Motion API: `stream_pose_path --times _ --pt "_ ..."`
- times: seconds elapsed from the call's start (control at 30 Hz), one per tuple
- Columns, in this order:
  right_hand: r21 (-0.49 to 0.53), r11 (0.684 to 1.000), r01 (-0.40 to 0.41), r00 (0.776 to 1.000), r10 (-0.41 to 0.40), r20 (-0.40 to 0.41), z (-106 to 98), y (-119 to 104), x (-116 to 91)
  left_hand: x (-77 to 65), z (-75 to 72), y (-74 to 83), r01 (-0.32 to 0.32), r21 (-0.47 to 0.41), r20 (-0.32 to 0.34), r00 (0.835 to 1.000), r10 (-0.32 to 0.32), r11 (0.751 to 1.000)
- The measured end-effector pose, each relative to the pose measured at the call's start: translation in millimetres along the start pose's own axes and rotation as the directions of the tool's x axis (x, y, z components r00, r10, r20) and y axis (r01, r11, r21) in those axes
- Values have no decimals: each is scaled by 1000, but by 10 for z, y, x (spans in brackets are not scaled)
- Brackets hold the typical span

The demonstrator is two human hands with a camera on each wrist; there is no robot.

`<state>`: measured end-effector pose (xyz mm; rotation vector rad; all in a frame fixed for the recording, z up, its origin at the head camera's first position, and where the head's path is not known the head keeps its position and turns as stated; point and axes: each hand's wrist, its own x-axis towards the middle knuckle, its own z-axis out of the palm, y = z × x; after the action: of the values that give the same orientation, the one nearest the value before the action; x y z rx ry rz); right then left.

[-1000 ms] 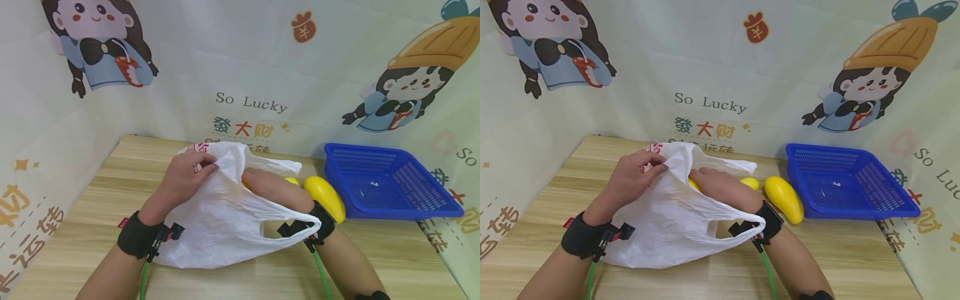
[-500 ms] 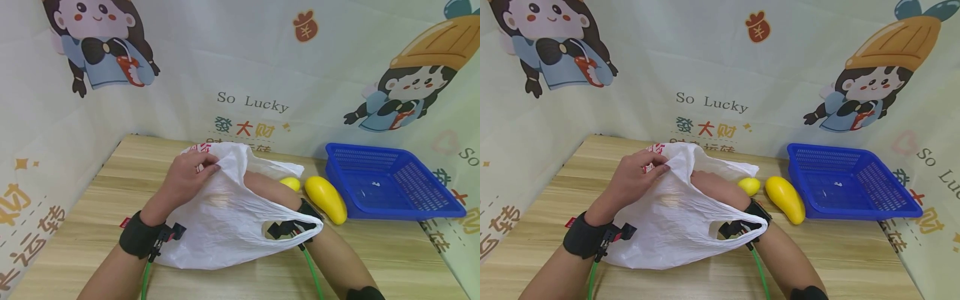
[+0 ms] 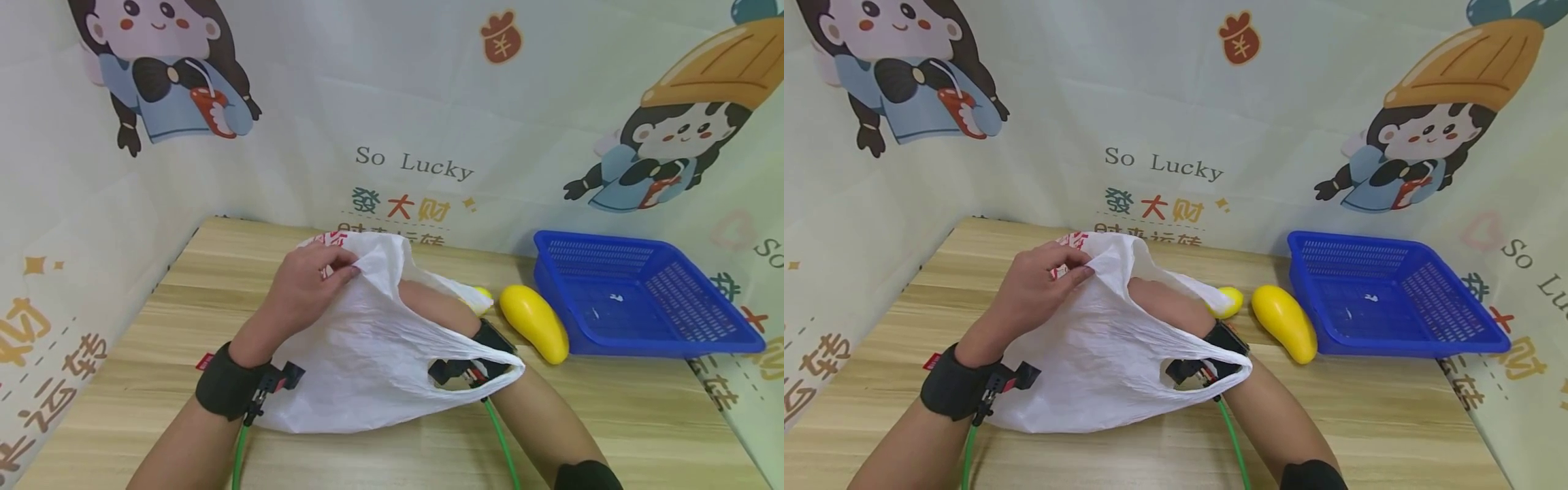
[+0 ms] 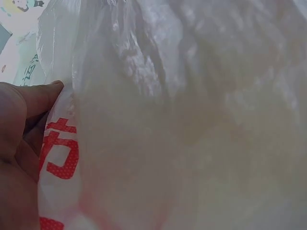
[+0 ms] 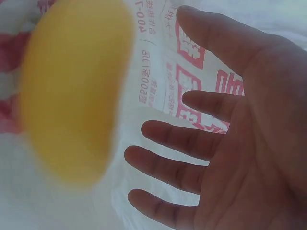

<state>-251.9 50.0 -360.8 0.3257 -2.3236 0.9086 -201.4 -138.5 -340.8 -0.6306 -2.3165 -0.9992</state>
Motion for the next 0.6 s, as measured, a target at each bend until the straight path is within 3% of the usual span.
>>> stream_pose_path --times 0.03,0.07,0.1,0.13,0.17,0.2,0.23,0.27,0.3,0.33,0.37,0.4,0.43,0.53,0.6 --pt "-318 779 -540 733 622 277 -89 0 34 1 1 -3 -1 -1 -2 1000 1 1000" --pt "-383 520 -764 376 840 391 -186 17 59 2 1 -5 -3 -2 -3 1000 3 1000" --pt "-524 94 -846 69 995 68 -110 -87 135 2 1 -6 -3 -3 -4 1000 3 1000" --pt "-536 85 -840 40 995 94 -111 -62 153 4 5 -7 -2 -5 -3 1000 2 1000" --pt "-534 75 -842 25 995 100 -111 -107 174 6 8 -8 -1 -5 -2 1000 1 1000" --pt "-543 381 -749 259 922 288 -152 -44 140 7 10 -9 1 -5 -2 1000 -1 1000" --pt "-427 706 -565 499 705 504 -200 4 104 8 12 -11 3 -5 -2 1000 -3 1000" --pt "-187 904 -384 609 400 685 -281 105 49 9 12 -13 5 -5 -4 1000 -5 1000" --pt "37 970 -240 660 135 739 -348 155 2 8 10 -14 8 -4 -6 1000 -8 1000" --pt "207 960 -188 651 -36 759 -422 238 -50 7 7 -16 9 -4 -10 1000 -9 1000" --pt "242 940 -243 657 -24 753 -443 219 -61 7 3 -17 10 -3 -14 1000 -11 1000" --pt "331 914 -235 646 -107 756 -466 236 -72 7 -2 -19 12 -1 -18 1000 -12 1000" --pt "347 901 -260 640 -108 760 -477 235 -77 9 -2 -17 14 -1 -18 1000 -14 1000" --pt "353 931 -95 619 -223 753 -528 249 -74 12 -3 -10 25 -2 -13 1000 -25 1000" --pt "285 954 93 581 -284 762 -558 251 -57 11 -2 -3 34 0 -4 999 -34 999"
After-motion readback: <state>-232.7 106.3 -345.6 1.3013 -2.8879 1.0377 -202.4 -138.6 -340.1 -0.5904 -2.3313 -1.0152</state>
